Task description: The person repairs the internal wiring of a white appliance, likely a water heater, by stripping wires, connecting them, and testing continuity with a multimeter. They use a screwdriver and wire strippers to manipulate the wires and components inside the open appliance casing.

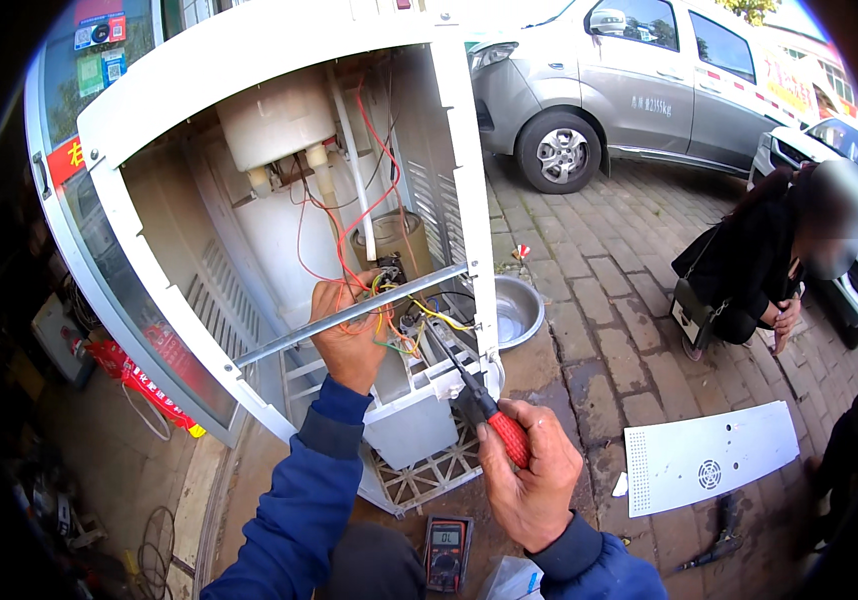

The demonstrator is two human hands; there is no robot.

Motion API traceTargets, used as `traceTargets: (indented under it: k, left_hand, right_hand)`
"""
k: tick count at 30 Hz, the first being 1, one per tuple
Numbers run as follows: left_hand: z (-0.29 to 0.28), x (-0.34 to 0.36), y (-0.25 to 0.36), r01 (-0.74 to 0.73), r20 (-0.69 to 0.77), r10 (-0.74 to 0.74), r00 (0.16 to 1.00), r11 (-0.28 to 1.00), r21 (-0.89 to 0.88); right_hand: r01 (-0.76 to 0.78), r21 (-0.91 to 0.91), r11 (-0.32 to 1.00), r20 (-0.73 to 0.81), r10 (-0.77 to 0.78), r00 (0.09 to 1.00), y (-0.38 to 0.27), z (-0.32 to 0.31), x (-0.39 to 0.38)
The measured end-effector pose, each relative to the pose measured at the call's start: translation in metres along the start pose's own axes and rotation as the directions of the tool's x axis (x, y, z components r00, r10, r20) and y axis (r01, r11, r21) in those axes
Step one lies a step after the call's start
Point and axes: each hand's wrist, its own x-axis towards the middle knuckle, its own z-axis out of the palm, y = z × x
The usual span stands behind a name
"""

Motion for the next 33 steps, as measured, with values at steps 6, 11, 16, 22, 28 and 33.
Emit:
traceTargets:
  k: [6, 11, 16, 22, 28, 33]
  left_hand:
    - [-0.001, 0.001, -0.003, -0.009, 0.005, 0.009, 1.000, 1.000, 0.002]
    - [0.000, 0.002, -0.002, 0.005, 0.011, -0.005, 1.000, 1.000, -0.007]
    - [0.002, 0.002, -0.004, -0.003, 0.000, 0.003, 1.000, 1.000, -0.011]
    - [0.001, 0.000, -0.003, 0.016, 0.005, -0.016, 1.000, 0.999, -0.044]
    - [-0.001, 0.001, -0.002, 0.034, -0.001, -0.034, 0.999, 0.999, -0.042]
    - [0.000, 0.000, -0.003, 0.041, 0.010, -0.041, 0.999, 0.998, -0.050]
  right_hand:
    - [0.042, -0.032, 0.999, -0.001, -0.042, 0.999, 0.000, 0.016, 0.015]
    - [0.096, -0.064, 0.993, -0.010, -0.096, 0.995, 0.001, 0.028, 0.025]
    - [0.106, -0.069, 0.992, -0.005, -0.107, 0.994, 0.005, 0.038, 0.032]
    - [0.201, -0.122, 0.972, -0.014, -0.205, 0.979, 0.003, 0.044, 0.038]
    - [0.230, -0.159, 0.960, 0.004, -0.233, 0.973, 0.001, 0.045, 0.043]
    - [0.177, -0.127, 0.976, 0.005, -0.178, 0.984, 0.004, 0.047, 0.044]
